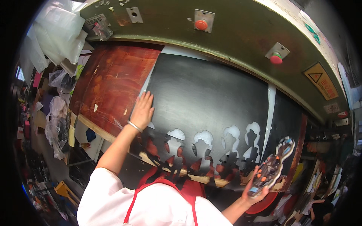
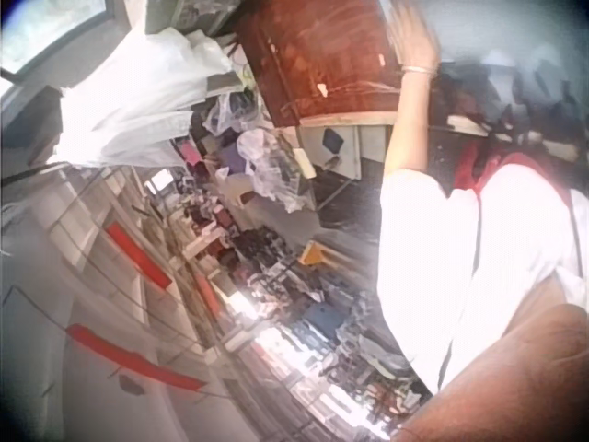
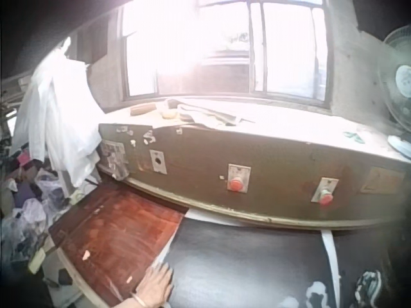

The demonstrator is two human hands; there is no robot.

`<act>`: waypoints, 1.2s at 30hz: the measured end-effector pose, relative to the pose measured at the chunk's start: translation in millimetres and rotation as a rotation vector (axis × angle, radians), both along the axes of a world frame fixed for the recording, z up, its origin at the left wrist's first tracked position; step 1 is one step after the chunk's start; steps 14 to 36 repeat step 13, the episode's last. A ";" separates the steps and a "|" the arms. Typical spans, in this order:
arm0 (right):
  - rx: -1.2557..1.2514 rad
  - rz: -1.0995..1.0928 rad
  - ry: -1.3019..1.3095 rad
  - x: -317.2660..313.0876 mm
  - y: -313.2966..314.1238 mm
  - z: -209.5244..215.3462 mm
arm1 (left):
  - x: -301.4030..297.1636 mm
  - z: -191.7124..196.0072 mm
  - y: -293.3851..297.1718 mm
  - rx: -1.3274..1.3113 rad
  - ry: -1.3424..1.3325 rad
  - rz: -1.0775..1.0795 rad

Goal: The person places black rubber sheets on a die-cutting machine, presses down with a white plastic tool, and removes the cut pieces. They repeat this cycle, stacking the finished parts and placing them into a plastic bag on the table.

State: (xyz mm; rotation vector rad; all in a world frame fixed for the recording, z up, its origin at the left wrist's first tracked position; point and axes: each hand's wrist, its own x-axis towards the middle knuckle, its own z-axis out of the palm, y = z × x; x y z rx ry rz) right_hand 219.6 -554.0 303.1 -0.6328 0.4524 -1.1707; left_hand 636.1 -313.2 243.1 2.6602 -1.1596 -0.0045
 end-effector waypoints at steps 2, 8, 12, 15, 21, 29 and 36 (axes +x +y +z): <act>-0.119 0.107 0.124 36.1 26.7 6.3 | -0.9 -13.1 1.5 -0.076 -0.028 -0.021; -0.430 0.516 0.507 201.3 46.4 -3.5 | 2.2 -15.5 6.1 -0.289 0.077 -0.012; -0.805 0.512 0.960 319.9 83.5 -30.3 | 3.5 -20.8 6.4 -0.388 0.173 0.068; -0.971 0.434 1.193 335.2 101.5 -34.6 | 4.3 -23.6 7.3 -0.366 0.191 0.074; -0.971 0.434 1.193 335.2 101.5 -34.6 | 4.3 -23.6 7.3 -0.366 0.191 0.074; -0.971 0.434 1.193 335.2 101.5 -34.6 | 4.3 -23.6 7.3 -0.366 0.191 0.074; -0.971 0.434 1.193 335.2 101.5 -34.6 | 4.3 -23.6 7.3 -0.366 0.191 0.074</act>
